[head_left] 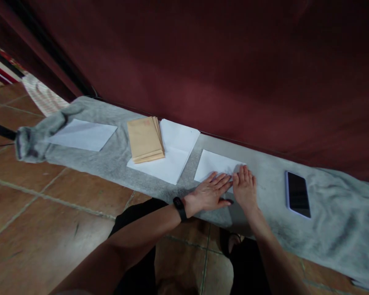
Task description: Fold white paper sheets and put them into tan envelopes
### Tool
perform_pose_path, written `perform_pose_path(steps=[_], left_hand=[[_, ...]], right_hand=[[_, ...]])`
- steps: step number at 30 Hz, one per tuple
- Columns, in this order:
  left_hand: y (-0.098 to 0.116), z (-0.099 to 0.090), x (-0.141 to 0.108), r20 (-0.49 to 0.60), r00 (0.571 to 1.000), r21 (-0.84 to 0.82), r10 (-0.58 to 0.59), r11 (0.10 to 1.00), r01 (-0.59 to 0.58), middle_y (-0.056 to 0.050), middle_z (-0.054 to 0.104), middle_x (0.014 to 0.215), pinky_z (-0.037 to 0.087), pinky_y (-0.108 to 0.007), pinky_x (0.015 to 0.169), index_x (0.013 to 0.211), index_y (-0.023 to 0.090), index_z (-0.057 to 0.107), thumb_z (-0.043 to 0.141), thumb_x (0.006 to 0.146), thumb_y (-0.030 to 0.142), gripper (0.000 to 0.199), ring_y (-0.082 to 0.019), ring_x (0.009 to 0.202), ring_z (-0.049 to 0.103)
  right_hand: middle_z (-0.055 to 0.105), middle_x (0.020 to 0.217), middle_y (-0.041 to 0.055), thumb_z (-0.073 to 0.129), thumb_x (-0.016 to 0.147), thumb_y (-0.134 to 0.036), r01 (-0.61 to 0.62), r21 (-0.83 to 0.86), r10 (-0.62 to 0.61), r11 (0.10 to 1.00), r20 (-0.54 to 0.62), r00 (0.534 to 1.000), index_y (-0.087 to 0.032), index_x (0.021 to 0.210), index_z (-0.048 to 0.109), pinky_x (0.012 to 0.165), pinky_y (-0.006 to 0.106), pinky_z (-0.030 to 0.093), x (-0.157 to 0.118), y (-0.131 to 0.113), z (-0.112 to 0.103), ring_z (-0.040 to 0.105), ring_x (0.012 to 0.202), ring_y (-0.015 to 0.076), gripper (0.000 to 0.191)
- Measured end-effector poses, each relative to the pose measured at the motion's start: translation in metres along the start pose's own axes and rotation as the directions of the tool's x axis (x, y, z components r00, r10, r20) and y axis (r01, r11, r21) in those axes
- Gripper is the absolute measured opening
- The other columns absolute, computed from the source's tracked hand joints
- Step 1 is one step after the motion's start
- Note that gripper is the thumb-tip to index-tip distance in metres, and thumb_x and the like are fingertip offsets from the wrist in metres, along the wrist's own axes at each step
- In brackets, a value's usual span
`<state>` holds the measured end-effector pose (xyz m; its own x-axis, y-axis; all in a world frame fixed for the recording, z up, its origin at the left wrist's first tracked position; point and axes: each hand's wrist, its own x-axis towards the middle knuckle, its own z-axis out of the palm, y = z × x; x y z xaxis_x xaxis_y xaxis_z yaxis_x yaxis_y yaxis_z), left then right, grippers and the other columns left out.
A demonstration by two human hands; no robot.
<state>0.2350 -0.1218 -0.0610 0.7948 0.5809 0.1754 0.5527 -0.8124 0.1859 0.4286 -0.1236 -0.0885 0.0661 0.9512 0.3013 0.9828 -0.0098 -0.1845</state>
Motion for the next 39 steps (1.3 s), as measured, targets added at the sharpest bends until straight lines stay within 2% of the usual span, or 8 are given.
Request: perform_pose_path(steps=[4,6,9,15,26,34,36,39], left_hand=[[0.003,-0.002,0.001,0.018,1.0,-0.011,0.015,1.0,-0.015,-0.015,0.039,0.163,0.012,-0.048,0.128,0.156,0.013,0.035,0.043,0.101,0.055,0.069,-0.026,0.154,0.029],[0.004,0.0,0.001,0.028,1.0,-0.011,0.003,1.0,-0.003,-0.016,0.045,0.159,0.013,-0.047,0.128,0.152,0.011,0.041,0.044,0.102,0.049,0.063,-0.026,0.153,0.032],[0.005,0.006,-0.001,0.021,0.999,-0.006,-0.044,0.999,0.044,-0.017,0.048,0.157,0.014,-0.044,0.128,0.15,0.008,0.043,0.038,0.103,0.037,0.056,-0.024,0.153,0.033],[-0.01,0.008,-0.006,-0.032,0.979,-0.017,-0.199,0.98,0.199,-0.019,0.035,0.164,0.02,-0.043,0.128,0.155,0.004,0.034,0.03,0.103,0.031,0.059,-0.022,0.156,0.024],[-0.047,0.004,-0.002,-0.04,0.903,0.087,-0.428,0.898,0.43,-0.018,0.032,0.165,0.022,-0.046,0.128,0.156,0.006,0.034,0.028,0.104,0.045,0.065,-0.026,0.156,0.024],[-0.065,-0.008,0.011,-0.081,0.852,0.143,-0.517,0.84,0.523,-0.022,0.039,0.161,0.021,-0.049,0.127,0.152,0.001,0.041,0.026,0.105,0.042,0.064,-0.03,0.153,0.033],[-0.064,-0.011,0.018,-0.106,0.856,0.139,-0.506,0.845,0.517,-0.022,0.04,0.16,0.023,-0.049,0.127,0.152,0.0,0.042,0.026,0.105,0.04,0.064,-0.031,0.153,0.033],[-0.058,-0.011,0.031,-0.106,0.896,0.113,-0.431,0.89,0.442,-0.018,0.039,0.162,0.025,-0.049,0.126,0.153,0.005,0.041,0.027,0.105,0.038,0.06,-0.029,0.154,0.03]], right_hand=[[0.035,0.165,0.0181,0.012,0.108,-0.044,0.074,0.227,-0.089,0.971,0.056,0.994,-0.008,0.16,0.03,0.124,0.048,0.029,-0.003,-0.015,-0.002,0.026,0.155,0.0233,0.065],[0.034,0.165,0.0163,0.012,0.109,-0.044,0.111,0.275,-0.141,0.955,0.093,0.986,-0.01,0.16,0.029,0.126,0.047,0.026,-0.007,-0.024,0.0,0.025,0.155,0.0205,0.064],[0.034,0.166,0.0147,0.015,0.109,-0.045,0.123,0.251,-0.156,0.96,0.116,0.981,-0.012,0.162,0.026,0.127,0.048,0.022,-0.014,-0.031,0.003,0.026,0.155,0.0201,0.063],[0.032,0.166,0.017,0.019,0.109,-0.038,0.183,0.075,-0.19,0.98,0.089,0.978,-0.01,0.161,0.029,0.125,0.049,0.024,-0.019,-0.029,0.002,0.025,0.156,0.025,0.06],[0.037,0.162,0.0206,0.027,0.109,-0.045,0.096,-0.048,-0.096,0.994,-0.002,0.995,-0.006,0.158,0.034,0.121,0.052,0.03,-0.022,-0.015,0.0,0.037,0.15,0.0325,0.063],[0.045,0.156,0.0248,0.025,0.109,-0.045,-0.026,-0.066,0.025,0.997,-0.018,1.0,-0.002,0.153,0.043,0.119,0.055,0.032,-0.015,-0.006,-0.003,0.041,0.147,0.0353,0.064],[0.046,0.156,0.024,0.023,0.109,-0.044,-0.05,-0.053,0.049,0.997,-0.021,0.999,-0.002,0.151,0.046,0.12,0.054,0.031,-0.006,-0.009,-0.005,0.041,0.147,0.0343,0.063],[0.045,0.158,0.02,0.022,0.11,-0.041,-0.026,0.023,0.026,0.999,0.006,1.0,-0.005,0.152,0.046,0.121,0.05,0.031,0.009,-0.019,-0.003,0.038,0.15,0.03,0.06]])
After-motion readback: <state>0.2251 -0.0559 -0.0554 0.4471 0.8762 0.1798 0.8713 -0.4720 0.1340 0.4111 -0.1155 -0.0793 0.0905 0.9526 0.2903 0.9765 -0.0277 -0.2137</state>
